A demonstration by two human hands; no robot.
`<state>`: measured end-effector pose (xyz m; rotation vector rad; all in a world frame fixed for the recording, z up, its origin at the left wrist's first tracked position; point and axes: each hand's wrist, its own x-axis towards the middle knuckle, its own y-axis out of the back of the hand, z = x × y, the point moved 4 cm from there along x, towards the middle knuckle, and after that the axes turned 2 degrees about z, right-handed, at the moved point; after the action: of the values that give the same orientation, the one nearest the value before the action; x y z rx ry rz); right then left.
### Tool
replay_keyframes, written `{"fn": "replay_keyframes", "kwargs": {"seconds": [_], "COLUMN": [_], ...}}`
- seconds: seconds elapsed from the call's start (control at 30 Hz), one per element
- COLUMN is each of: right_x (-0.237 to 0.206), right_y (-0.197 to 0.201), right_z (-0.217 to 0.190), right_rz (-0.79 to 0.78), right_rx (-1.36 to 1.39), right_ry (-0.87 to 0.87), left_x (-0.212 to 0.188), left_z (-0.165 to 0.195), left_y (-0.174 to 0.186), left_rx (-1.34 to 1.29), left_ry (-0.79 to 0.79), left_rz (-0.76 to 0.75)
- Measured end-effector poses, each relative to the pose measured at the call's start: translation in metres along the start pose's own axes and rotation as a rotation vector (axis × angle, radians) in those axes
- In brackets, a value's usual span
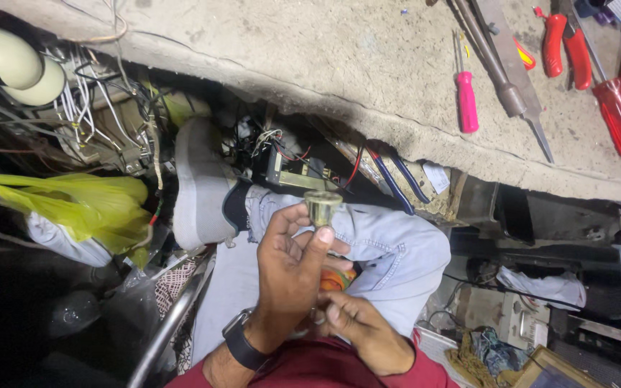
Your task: The person sits on the floor and uses a screwdriver to adjust a small cylindrical electrical component. They repeatedly insert the screwdriver into the component, turn it, and inspect the fit while holding the part in their left hand.
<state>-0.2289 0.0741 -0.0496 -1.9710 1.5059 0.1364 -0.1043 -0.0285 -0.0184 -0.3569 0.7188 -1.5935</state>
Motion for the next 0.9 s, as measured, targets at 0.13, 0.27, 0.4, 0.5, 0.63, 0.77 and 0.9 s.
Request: {"fn": "replay_keyframes", "kwargs": {"seconds": [0.13, 0.27, 0.4, 0.5, 0.63, 0.77, 0.9], "right_x": [-0.005, -0.008, -0.007, -0.007, -0.009, -0.012, -0.014], "right_y": [-0.002, 0.006, 0.006, 0.012, 0.024, 0.026, 0.028], "right_z": [0.016, 0.02, 0.023, 0.025, 0.029, 0.03, 0.033], "right_rz": [-0.076, -0.083, -0.153, -0.054, 0.145, 0.195, 0.248], "right_rx": [0.202, 0.232, 0.155, 0.075, 0.035, -0.021, -0.037], "right_ry": [-0.069, -0.15, -0.098, -0.038, -0.069, -0.066, -0.102], "left_x": [0.003, 0.001, -0.002, 0.0, 0.005, 0.007, 0.006], "left_z": [0.005, 0.007, 0.014, 0.019, 0.015, 0.008, 0.004], "left_y": [-0.002, -0.004, -0.004, 0.002, 0.01, 0.012, 0.013], "left_rx": [-0.105, -0.161, -0.144, -0.058, -0.007, 0.01, 0.029], "left_ry": [0.002, -0.004, -0.043, -0.078, -0.048, -0.074, -0.061], "left_rz": [-0.072, -0.095, -0.14, -0.155, -0.084, -0.028, -0.022]}}
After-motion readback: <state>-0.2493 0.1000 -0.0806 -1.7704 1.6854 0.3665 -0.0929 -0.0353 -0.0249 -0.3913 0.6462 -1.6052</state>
